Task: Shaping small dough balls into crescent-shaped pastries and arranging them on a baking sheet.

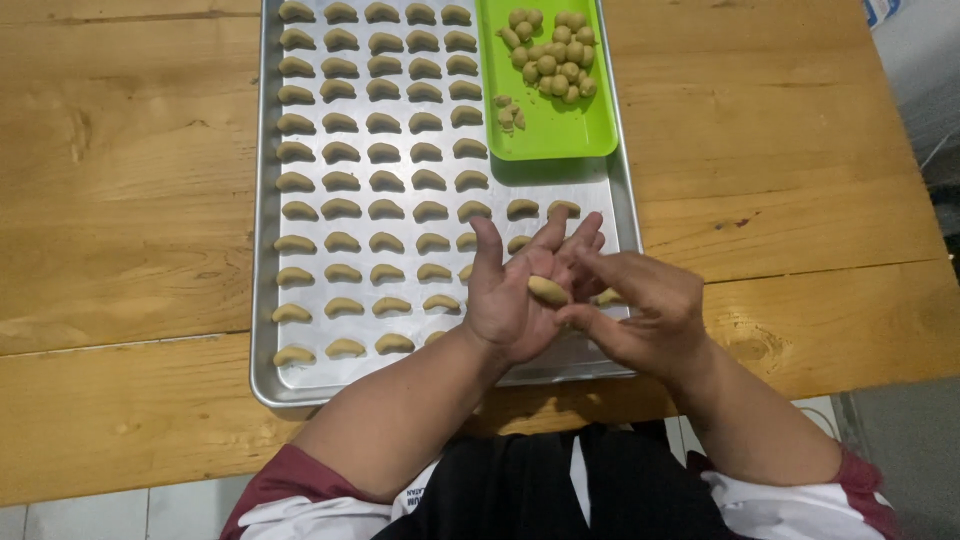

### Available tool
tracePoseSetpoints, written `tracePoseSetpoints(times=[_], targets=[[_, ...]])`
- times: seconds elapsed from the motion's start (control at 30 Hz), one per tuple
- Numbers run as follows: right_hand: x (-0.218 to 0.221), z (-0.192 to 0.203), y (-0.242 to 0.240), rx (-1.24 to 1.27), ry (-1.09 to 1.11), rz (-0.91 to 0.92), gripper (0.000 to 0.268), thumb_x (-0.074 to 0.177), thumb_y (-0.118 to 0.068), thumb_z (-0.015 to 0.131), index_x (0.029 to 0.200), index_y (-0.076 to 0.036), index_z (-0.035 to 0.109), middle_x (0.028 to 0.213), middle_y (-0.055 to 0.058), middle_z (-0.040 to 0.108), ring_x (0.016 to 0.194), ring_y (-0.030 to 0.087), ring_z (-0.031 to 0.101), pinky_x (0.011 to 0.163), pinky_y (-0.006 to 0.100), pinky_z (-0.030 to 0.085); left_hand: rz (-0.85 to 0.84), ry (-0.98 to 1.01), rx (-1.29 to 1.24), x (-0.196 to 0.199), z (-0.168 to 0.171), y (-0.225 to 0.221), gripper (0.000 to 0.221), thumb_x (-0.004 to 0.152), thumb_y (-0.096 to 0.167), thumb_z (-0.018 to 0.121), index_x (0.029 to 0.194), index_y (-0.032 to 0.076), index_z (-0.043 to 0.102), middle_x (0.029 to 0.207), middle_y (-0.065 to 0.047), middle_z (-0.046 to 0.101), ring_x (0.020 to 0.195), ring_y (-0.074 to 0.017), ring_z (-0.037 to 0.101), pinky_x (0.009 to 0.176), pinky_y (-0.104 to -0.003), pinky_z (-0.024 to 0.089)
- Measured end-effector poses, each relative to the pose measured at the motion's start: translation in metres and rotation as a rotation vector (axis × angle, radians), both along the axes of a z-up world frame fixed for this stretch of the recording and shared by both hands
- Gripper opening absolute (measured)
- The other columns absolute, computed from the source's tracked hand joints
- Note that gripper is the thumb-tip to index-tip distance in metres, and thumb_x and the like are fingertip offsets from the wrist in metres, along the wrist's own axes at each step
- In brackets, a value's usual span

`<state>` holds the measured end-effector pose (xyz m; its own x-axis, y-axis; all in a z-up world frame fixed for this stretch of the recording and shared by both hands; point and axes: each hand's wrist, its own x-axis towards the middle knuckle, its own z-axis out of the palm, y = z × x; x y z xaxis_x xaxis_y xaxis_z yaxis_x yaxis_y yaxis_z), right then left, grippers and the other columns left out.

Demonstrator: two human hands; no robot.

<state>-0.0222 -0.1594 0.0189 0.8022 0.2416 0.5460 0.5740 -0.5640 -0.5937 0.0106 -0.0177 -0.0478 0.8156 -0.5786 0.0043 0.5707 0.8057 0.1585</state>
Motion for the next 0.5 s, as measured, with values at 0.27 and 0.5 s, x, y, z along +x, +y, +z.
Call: tracePoseSetpoints(times=[0.27, 0.5], targets=[[-0.014, 0.005, 0.014, 0.059, -0.023, 0.024, 0.02, 0.081, -0.008, 0.084, 0.101, -0.007, 0.082, 0.092, 0.006, 0.074, 0.076, 0.023, 0.075, 0.071, 0.032, 0.061, 0.009, -0.4, 0.409, -0.014, 0.054, 0.015, 0.11, 0.084, 0.088, 0.019, 0.164, 0.017, -0.006, 0.17, -0.012, 0.005, 0.156, -0.0346, 0.001, 0.125, -0.052, 0.01], [-0.018, 0.009, 0.007, -0.128, 0.016, 0.018, 0.012, 0.083, -0.001, 0.073, 0.081, -0.013, 0.076, 0.081, 0.001, 0.07, 0.069, 0.028, 0.072, 0.06, 0.033, 0.057, 0.145, -0.842, 0.778, -0.012, 0.027, 0.008, 0.077, 0.107, 0.046, 0.037, 0.161, 0.0, 0.006, 0.166, -0.026, 0.012, 0.153, -0.0402, 0.015, 0.125, -0.054, 0.014]])
